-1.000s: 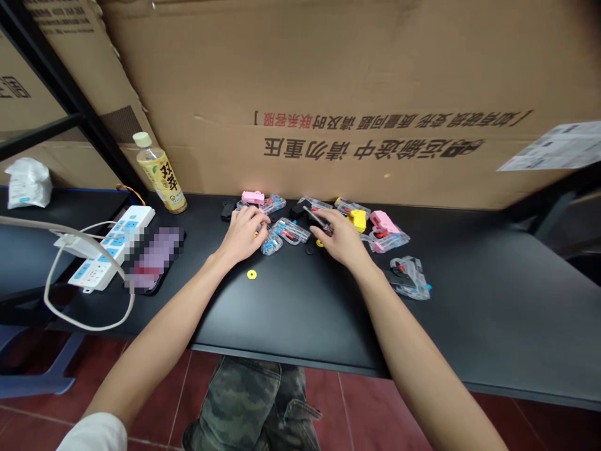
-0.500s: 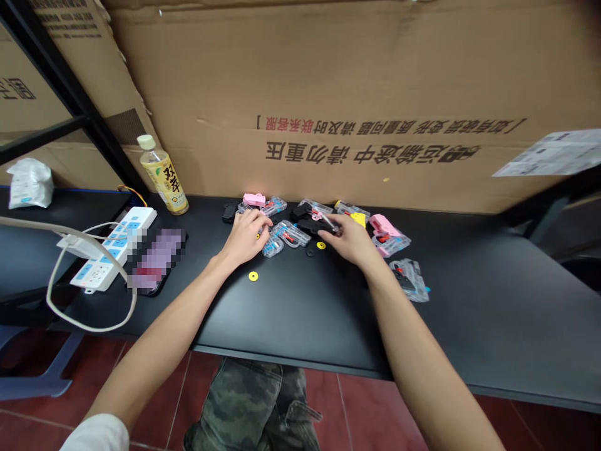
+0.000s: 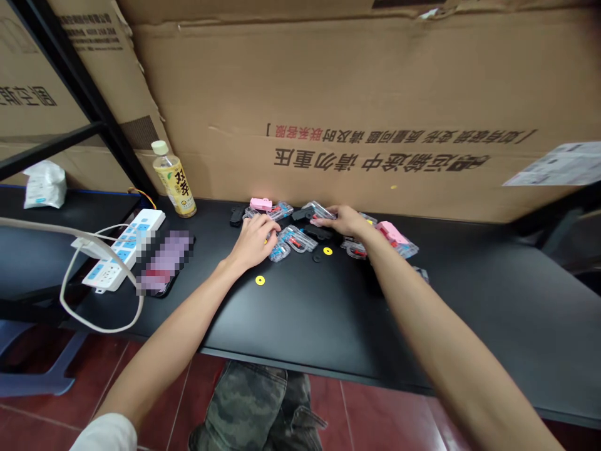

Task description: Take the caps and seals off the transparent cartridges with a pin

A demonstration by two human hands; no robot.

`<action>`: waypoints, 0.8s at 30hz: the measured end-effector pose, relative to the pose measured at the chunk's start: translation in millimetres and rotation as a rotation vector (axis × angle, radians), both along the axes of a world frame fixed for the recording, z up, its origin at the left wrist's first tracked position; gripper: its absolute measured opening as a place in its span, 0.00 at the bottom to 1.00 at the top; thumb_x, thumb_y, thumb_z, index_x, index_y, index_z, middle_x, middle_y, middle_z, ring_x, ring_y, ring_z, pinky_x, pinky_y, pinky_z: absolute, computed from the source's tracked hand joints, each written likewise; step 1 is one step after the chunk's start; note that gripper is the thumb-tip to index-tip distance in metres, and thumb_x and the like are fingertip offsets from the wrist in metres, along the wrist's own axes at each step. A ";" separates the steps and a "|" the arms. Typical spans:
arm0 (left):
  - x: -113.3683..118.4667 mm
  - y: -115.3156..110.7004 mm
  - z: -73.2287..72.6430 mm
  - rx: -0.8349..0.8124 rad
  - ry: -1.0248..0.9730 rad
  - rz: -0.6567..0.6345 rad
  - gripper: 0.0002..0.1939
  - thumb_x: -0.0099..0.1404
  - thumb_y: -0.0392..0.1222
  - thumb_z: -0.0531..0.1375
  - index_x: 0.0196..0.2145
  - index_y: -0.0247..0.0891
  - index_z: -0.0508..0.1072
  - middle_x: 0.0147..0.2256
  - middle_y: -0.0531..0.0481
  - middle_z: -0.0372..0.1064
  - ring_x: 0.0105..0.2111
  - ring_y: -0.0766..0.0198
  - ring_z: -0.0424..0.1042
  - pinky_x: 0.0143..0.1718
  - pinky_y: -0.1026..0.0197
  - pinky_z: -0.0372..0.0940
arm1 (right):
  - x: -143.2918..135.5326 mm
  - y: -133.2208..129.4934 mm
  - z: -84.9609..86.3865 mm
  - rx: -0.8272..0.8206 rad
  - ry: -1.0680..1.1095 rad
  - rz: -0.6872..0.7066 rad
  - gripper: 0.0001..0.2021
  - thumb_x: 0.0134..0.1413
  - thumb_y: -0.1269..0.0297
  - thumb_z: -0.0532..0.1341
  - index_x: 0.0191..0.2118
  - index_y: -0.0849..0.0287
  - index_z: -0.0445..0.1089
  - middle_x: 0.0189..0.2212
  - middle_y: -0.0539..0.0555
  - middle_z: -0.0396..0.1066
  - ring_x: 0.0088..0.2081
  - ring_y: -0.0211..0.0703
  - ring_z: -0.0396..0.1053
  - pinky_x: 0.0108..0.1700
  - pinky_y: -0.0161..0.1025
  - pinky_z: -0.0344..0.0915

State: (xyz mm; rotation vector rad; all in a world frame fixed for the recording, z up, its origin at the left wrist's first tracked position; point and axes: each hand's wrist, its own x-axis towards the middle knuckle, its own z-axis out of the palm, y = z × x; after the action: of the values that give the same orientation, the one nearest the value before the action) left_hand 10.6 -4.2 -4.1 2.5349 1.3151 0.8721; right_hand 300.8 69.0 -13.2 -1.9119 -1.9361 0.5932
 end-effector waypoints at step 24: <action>20.6 -7.8 -3.0 -0.584 -0.815 -0.070 0.10 0.69 0.47 0.61 0.38 0.41 0.65 0.34 0.52 0.70 0.31 0.66 0.71 0.32 0.63 0.67 | -105.5 -107.5 -1.8 0.045 0.898 0.185 0.23 0.63 0.36 0.56 0.48 0.50 0.58 0.27 0.45 0.68 0.18 0.33 0.58 0.19 0.34 0.57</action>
State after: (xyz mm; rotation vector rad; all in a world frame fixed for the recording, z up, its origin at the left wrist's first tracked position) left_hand 31.2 -12.1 -7.1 1.5107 0.9917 1.1201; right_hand 195.3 -38.5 -14.9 -1.1120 -1.4862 1.1899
